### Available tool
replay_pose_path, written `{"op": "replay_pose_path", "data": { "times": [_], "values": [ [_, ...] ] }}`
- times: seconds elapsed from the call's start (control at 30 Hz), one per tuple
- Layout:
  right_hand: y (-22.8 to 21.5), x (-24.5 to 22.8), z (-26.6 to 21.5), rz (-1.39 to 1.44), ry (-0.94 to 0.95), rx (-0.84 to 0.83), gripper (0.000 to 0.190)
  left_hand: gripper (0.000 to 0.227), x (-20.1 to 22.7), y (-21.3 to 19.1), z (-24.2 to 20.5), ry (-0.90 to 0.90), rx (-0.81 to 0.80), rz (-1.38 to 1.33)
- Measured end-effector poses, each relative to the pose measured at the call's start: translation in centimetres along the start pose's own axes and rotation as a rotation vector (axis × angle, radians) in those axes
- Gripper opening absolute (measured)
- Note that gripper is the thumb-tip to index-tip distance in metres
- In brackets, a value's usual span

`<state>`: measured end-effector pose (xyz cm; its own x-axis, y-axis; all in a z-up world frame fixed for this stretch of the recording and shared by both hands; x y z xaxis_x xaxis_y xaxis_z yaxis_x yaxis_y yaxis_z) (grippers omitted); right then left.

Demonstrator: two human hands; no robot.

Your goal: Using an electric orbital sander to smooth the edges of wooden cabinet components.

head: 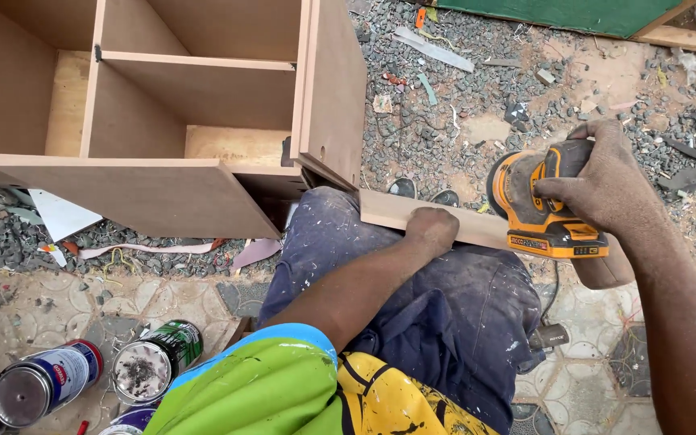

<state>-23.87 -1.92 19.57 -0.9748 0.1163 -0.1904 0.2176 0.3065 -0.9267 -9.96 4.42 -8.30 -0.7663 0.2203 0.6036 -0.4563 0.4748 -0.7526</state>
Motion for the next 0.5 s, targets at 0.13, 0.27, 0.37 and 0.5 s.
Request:
{"op": "replay_pose_path", "data": {
  "times": [0.13,0.27,0.37,0.5],
  "values": [
    [0.6,0.9,0.7,0.069,-0.034,0.036,0.081,0.019,0.4,-4.3,1.7,-0.047,-0.07,0.007],
    [0.2,0.1,0.4,0.124,-0.082,0.099,0.076,0.012,-1.7,-8.8,4.8,-0.096,-0.063,0.003],
    [-0.5,-0.3,0.2,0.183,-0.08,0.14,0.077,0.01,-4.1,-11.9,6.3,-0.187,0.023,-0.074],
    [-0.1,-0.6,1.0,0.267,-0.028,0.139,0.079,0.017,-8.6,-14.7,7.3,-0.434,0.233,-0.298]
  ]
}}
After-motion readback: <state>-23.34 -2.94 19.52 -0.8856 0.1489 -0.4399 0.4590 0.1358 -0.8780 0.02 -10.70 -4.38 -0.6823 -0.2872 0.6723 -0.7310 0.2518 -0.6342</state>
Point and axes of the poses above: each hand's wrist, its own z-axis towards the middle knuckle, its own y-axis out of the palm, x = y × z, the point moved 1 cm from there along z, towards the middle knuckle, and after that the axes turned 12 degrees about -z, right-handed, at the moved point
